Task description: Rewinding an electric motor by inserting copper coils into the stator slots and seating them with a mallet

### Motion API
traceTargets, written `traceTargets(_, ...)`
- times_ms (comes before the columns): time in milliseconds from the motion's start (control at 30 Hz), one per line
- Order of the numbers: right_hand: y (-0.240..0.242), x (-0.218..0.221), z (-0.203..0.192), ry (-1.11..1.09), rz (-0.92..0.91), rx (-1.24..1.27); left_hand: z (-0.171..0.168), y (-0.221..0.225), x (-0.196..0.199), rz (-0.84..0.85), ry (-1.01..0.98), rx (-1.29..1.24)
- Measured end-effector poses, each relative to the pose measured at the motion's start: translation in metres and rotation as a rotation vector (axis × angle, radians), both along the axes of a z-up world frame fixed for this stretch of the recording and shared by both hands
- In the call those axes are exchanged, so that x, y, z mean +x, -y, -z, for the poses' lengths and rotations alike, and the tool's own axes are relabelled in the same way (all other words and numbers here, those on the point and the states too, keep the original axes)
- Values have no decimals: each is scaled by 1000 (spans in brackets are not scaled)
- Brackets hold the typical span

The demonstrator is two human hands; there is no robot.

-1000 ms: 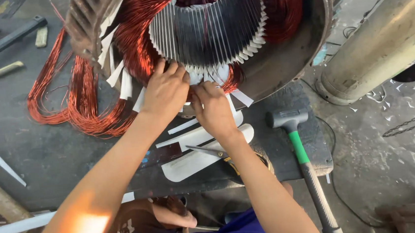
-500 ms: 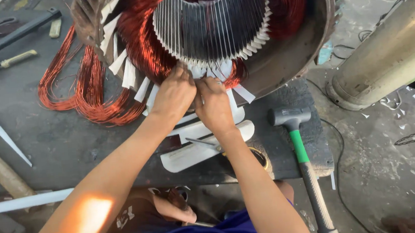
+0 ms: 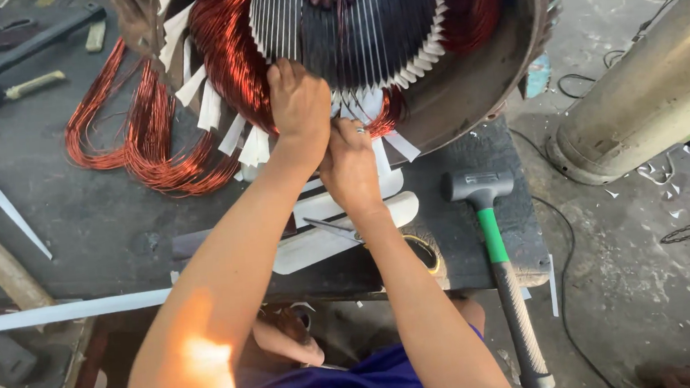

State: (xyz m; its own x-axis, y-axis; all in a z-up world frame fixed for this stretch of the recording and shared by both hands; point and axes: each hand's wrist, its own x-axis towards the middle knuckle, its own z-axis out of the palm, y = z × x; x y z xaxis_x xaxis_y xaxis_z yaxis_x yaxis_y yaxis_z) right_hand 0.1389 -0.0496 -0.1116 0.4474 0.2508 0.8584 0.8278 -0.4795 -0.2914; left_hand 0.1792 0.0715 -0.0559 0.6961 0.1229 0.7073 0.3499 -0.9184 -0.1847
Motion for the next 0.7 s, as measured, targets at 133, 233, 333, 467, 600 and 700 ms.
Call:
traceTargets(133, 8, -21, -30, -112, -146, 11, -25, 13, -9, -101, -193, -161)
traceTargets(233, 5, -13, -17, -118, -140, 9, -11, 11, -15, -74, -56, -123)
traceTargets(333, 2, 0, 1, 8, -66, 64, -8, 18, -59, 118, 127, -149)
traceTargets(467, 9, -14, -13, -53, -88, 18, -23, 19, -174, 214, -38, -262)
traceTargets(600, 10, -20, -21, -38, -61, -2, -2, -44, -246, 186, -228, -323)
traceTargets(700, 9, -22, -23, -25, -48, -16, 14, -75, -255, 98, -179, -145)
